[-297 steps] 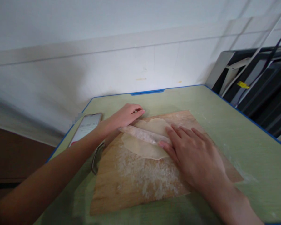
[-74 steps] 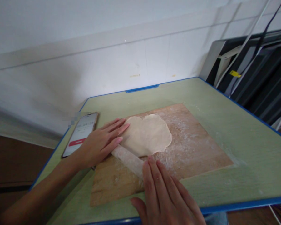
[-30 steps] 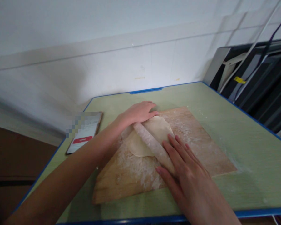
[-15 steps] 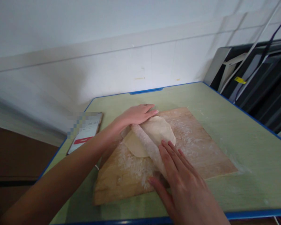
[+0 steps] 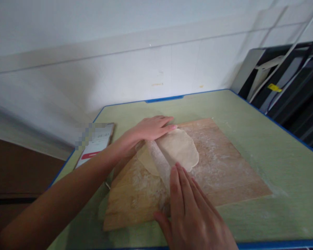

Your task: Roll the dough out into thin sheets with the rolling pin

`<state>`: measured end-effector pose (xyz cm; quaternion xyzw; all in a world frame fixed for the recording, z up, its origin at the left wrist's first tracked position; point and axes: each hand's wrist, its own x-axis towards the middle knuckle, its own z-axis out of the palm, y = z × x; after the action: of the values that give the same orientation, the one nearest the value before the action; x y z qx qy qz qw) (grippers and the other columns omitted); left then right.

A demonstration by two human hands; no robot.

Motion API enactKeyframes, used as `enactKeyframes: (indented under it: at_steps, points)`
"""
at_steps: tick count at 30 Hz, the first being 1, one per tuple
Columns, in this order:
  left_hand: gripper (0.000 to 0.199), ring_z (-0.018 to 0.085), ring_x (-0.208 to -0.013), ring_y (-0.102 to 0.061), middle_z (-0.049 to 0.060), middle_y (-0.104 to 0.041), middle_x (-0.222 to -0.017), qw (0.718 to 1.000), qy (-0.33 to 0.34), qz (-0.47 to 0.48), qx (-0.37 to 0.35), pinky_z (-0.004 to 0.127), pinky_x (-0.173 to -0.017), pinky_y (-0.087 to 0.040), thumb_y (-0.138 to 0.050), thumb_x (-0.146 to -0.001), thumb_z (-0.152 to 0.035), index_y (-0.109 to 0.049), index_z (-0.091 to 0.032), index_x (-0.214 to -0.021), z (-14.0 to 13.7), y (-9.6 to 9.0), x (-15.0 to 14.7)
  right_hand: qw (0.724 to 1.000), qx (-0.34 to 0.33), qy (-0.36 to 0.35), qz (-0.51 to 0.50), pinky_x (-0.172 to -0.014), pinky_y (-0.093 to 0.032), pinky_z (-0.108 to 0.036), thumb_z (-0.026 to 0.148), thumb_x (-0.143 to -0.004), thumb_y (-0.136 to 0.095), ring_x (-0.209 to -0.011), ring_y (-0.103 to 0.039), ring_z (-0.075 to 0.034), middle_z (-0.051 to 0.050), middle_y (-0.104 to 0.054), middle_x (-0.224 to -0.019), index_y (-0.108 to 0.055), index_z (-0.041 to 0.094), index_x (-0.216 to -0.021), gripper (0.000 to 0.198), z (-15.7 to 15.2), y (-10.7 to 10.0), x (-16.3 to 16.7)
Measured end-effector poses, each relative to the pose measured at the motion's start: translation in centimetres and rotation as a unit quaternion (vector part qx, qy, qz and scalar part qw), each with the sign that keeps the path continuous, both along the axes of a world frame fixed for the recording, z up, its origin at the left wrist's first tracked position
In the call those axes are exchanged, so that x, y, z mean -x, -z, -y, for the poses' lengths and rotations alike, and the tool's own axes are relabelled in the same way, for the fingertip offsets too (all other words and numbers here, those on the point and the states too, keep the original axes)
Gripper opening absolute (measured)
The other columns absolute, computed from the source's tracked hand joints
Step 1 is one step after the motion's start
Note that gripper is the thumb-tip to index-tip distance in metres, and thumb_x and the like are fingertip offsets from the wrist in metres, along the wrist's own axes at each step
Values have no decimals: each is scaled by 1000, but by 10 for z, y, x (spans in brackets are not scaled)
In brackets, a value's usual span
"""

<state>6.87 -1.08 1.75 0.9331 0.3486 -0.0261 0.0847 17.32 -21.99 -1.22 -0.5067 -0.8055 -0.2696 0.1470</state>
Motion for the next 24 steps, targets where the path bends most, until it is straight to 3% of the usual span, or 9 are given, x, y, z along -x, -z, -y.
enactKeyframes:
  at_steps: [8,17,24]
  points:
    - [63,21,-124,-35,5,-39,-137,1000,11,-3,11,35,-100,-27,-14,-88,-62,-35,-20,-131,5,-2,14,999,-12,-4,38,-72,-53,-25,31,-88,-35,-100,-59,-25,-27,-54,-116,-50,-7,-114,48,4,-1,10]
    - [60,15,-127,-30,1,-34,-140,1000,5,-11,15,29,-102,-21,-17,-89,-59,-30,-23,-134,11,-3,28,996,-10,-22,84,-77,-53,-31,25,-88,-30,-102,-57,-30,-27,-57,-112,-54,-6,-111,46,6,-1,25]
    - [63,19,-125,-35,3,-37,-139,1000,-6,-22,7,32,-100,-26,-15,-87,-62,-31,-23,-134,13,-3,30,997,15,-10,69,-80,-52,-32,21,-87,-31,-104,-55,-31,-29,-54,-116,-49,-9,-116,46,10,11,36]
